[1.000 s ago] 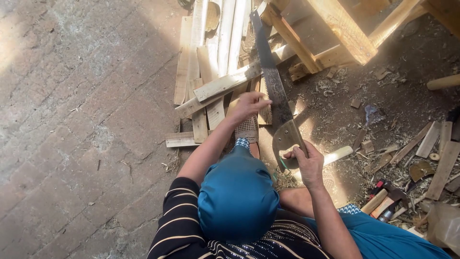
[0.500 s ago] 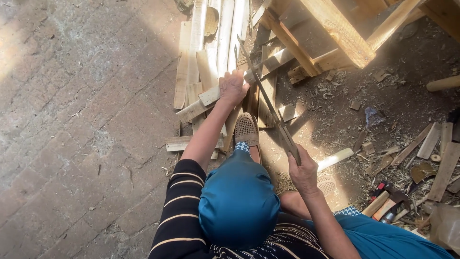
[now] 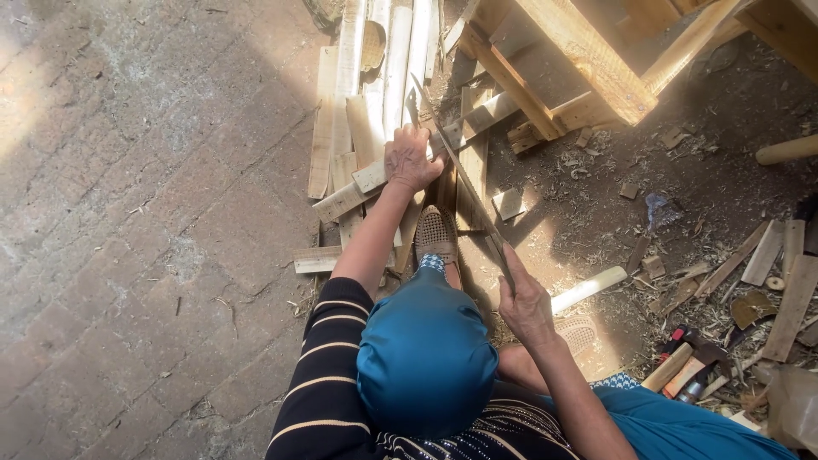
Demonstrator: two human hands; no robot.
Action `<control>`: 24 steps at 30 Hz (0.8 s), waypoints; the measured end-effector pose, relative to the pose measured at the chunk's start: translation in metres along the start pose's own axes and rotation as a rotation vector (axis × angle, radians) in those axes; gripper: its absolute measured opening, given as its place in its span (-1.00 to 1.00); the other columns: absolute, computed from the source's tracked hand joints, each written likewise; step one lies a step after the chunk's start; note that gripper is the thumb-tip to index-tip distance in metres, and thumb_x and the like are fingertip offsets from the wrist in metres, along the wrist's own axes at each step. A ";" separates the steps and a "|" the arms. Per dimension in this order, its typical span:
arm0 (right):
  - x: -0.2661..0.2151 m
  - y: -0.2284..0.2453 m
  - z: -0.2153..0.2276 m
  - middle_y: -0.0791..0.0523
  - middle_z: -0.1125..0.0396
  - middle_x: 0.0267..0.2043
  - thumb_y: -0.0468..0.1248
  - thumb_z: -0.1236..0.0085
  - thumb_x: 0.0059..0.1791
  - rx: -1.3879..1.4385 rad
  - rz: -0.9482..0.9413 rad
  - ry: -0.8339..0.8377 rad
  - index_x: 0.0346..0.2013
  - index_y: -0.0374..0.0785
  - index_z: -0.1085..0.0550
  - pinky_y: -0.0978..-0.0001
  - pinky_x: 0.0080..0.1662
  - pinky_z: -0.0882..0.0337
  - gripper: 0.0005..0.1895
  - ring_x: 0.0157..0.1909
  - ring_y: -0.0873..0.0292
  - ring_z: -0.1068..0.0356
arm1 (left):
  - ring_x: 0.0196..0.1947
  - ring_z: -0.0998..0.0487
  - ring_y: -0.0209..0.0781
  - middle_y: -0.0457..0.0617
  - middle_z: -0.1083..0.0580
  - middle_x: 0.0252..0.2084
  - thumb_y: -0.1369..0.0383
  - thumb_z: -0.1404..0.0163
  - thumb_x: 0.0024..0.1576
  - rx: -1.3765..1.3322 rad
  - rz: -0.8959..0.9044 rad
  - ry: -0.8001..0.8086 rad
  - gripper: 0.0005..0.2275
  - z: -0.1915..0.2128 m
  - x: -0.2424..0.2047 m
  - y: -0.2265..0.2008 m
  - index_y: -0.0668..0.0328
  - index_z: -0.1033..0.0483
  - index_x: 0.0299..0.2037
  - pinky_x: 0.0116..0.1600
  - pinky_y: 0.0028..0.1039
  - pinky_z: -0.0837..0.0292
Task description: A person uses a hand saw to cut a wooden plank while stabilizing it with their feet in a workshop area.
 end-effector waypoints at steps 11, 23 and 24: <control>0.007 0.021 0.001 -0.30 -0.39 0.06 -0.34 0.09 0.11 0.071 -0.002 0.008 0.47 -0.05 -0.17 -0.18 0.02 -0.54 -0.41 0.07 -0.30 -0.44 | -0.16 -0.56 0.09 0.00 -0.45 -0.33 0.10 0.18 0.21 -0.062 0.313 -0.213 -0.74 -0.045 0.023 0.012 0.03 -0.45 -0.36 -0.13 -0.05 -0.47; -0.007 0.003 0.001 -0.20 -0.41 0.08 -0.31 0.04 0.09 0.015 -0.007 0.005 0.45 -0.03 -0.23 -0.10 0.00 -0.55 -0.41 0.06 -0.25 -0.44 | -0.29 -0.54 0.10 0.01 -0.41 -0.42 0.19 0.12 0.18 0.059 0.258 -0.422 -0.77 -0.048 0.020 0.004 0.08 -0.46 -0.44 -0.28 -0.10 -0.50; -0.005 0.007 0.002 -0.22 -0.42 0.05 -0.32 0.04 0.09 -0.002 -0.004 0.010 0.45 -0.05 -0.22 -0.10 -0.03 -0.56 -0.41 0.03 -0.25 -0.46 | -0.30 -0.55 0.09 0.01 -0.40 -0.43 0.19 0.11 0.18 0.079 0.244 -0.424 -0.77 -0.047 0.019 0.005 0.07 -0.46 -0.45 -0.30 -0.11 -0.50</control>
Point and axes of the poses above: each hand's wrist, its own x-axis towards the middle knuckle, its own z-axis out of the back of the hand, y = z × x, the point moved 2 cm from there along x, towards the middle knuckle
